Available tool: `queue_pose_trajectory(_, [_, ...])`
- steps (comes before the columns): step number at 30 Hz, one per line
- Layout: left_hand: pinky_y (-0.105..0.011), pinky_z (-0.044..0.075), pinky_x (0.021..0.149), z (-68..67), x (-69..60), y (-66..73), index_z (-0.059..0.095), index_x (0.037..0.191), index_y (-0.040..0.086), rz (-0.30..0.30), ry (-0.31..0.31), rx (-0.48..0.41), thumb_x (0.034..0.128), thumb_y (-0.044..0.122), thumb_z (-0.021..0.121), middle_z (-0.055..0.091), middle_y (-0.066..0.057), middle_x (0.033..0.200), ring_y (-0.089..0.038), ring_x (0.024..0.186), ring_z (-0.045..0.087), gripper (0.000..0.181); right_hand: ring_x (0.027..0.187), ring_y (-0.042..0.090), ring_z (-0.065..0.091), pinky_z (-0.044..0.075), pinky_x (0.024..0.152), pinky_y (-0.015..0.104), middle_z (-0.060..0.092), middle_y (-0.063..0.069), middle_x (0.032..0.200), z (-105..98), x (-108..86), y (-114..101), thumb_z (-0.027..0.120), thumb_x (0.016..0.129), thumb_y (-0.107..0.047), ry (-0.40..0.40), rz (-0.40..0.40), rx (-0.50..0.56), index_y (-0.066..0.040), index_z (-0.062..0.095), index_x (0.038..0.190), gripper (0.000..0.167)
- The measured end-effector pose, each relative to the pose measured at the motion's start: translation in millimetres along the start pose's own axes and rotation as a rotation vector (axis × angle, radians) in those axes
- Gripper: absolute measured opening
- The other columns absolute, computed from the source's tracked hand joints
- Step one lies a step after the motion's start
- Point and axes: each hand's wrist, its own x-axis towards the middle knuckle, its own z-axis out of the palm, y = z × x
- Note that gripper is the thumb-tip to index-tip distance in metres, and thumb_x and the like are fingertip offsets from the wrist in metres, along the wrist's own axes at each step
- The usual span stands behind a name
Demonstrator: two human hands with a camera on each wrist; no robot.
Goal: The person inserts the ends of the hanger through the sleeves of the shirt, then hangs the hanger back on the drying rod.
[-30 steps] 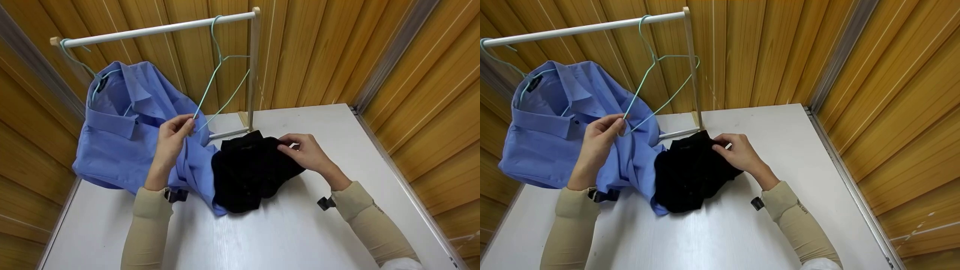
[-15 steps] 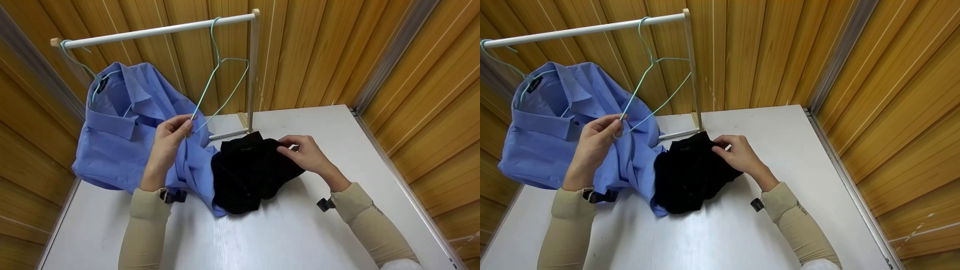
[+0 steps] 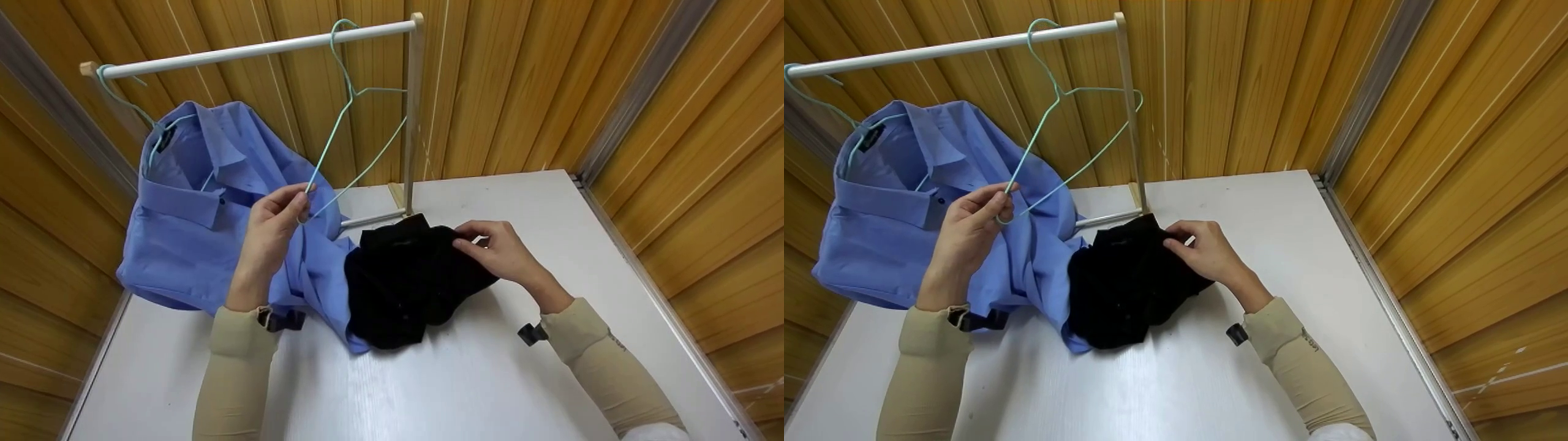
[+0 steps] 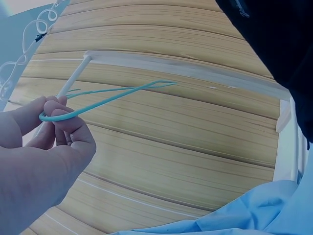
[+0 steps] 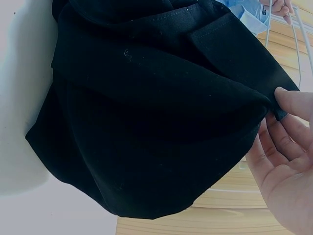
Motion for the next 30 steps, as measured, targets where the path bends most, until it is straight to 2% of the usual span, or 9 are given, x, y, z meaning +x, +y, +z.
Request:
queue_pose_trajectory(13, [-0.026, 0.044, 0.074, -6.2, -1.8, -0.9, 0.071, 0.115, -0.008, 0.023, -0.016, -0.08, 0.1047, -0.003, 0.053, 0.063, -0.008, 0.093, -0.015, 0.082, 0.052, 0.022, 0.091, 0.017, 0.067, 0.055, 0.071, 0.024, 0.075, 0.004, 0.099, 0.6, -0.7, -0.1, 0.073, 0.096, -0.008, 0.012, -0.003, 0.008, -0.002, 0.077, 0.108, 0.014])
queue_pose_trajectory(21, [-0.024, 0.046, 0.075, -11.3, -5.1, -2.1, 0.074, 0.113, -0.003, 0.0, 0.007, -0.138, 0.1044, -0.003, 0.053, 0.068, -0.007, 0.099, -0.014, 0.082, 0.054, 0.023, 0.092, 0.019, 0.067, 0.054, 0.072, 0.023, 0.075, 0.005, 0.099, 1.0, -1.0, 0.9, 0.073, 0.096, -0.009, 0.01, 0.013, 0.013, -0.003, 0.077, 0.109, 0.014])
queue_pose_trajectory(26, [-0.024, 0.046, 0.075, -15.1, -7.4, -3.3, 0.075, 0.112, -0.002, 0.0, -0.004, -0.162, 0.104, -0.003, 0.054, 0.066, -0.006, 0.092, -0.014, 0.079, 0.055, 0.022, 0.092, 0.018, 0.067, 0.054, 0.072, 0.024, 0.075, 0.003, 0.099, 0.2, -0.9, 0.3, 0.073, 0.096, -0.009, 0.007, 0.015, 0.003, -0.003, 0.077, 0.108, 0.014])
queue_pose_trajectory(30, [-0.024, 0.047, 0.073, -17.3, -9.6, -4.1, 0.076, 0.111, -0.001, -0.016, 0.011, -0.151, 0.1038, -0.003, 0.055, 0.067, -0.006, 0.092, -0.014, 0.078, 0.056, 0.022, 0.092, 0.017, 0.067, 0.054, 0.072, 0.025, 0.075, 0.002, 0.1, -0.2, -0.8, 0.2, 0.073, 0.096, -0.01, 0.006, 0.011, -0.009, -0.004, 0.077, 0.108, 0.014])
